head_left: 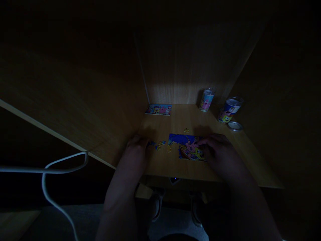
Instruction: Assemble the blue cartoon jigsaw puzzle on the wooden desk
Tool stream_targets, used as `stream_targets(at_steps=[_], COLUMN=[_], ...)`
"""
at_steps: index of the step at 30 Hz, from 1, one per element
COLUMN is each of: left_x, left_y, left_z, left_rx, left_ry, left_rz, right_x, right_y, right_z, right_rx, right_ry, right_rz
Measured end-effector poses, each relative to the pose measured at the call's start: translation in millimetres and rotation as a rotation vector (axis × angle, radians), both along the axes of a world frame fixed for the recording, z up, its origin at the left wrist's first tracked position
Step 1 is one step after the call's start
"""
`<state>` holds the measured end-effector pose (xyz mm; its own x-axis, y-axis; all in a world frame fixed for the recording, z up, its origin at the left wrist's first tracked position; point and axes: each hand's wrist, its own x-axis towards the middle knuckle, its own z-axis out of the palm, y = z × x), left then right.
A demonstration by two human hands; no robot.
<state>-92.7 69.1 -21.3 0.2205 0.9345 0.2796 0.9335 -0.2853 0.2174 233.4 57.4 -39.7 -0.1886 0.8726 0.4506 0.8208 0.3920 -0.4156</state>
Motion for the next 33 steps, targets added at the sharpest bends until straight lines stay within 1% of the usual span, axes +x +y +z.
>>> stream_targets(at_steps=[4, 10, 15, 23, 26, 30, 33], left_x=[1, 0, 4, 6, 6, 8, 9], left_y=[2, 2, -1, -8, -8, -5, -3], left_z=[0.3, 5.2, 13.7, 28.1, 29.8, 27.4, 23.6], left_rx=[-0.002, -0.018, -0.175, -0.296, -0.297, -0.258, -0.236], left_ry=[-0.042, -0.111, -0.144, -0.174, -0.163, -0.128, -0.110], left_rz=[0.000, -0.015, 0.081, 0.168, 0.198, 0.238, 0.227], right_x=[1, 0, 2, 0, 0, 0, 0], right_y=[1, 1, 2, 1, 1, 1, 1], right_z=[-1.4, -1.6, -3.9, -1.7, -1.5, -1.4, -0.9], right_rx=[-0.006, -0.002, -0.017, -0.022, -0.016, -0.016, -0.015], right_ry=[-0.011, -0.034, -0.036, -0.018, -0.015, -0.026, -0.026], right_rz=[-0.014, -0.047, -0.041, -0.046, -0.056, -0.057, -0.048])
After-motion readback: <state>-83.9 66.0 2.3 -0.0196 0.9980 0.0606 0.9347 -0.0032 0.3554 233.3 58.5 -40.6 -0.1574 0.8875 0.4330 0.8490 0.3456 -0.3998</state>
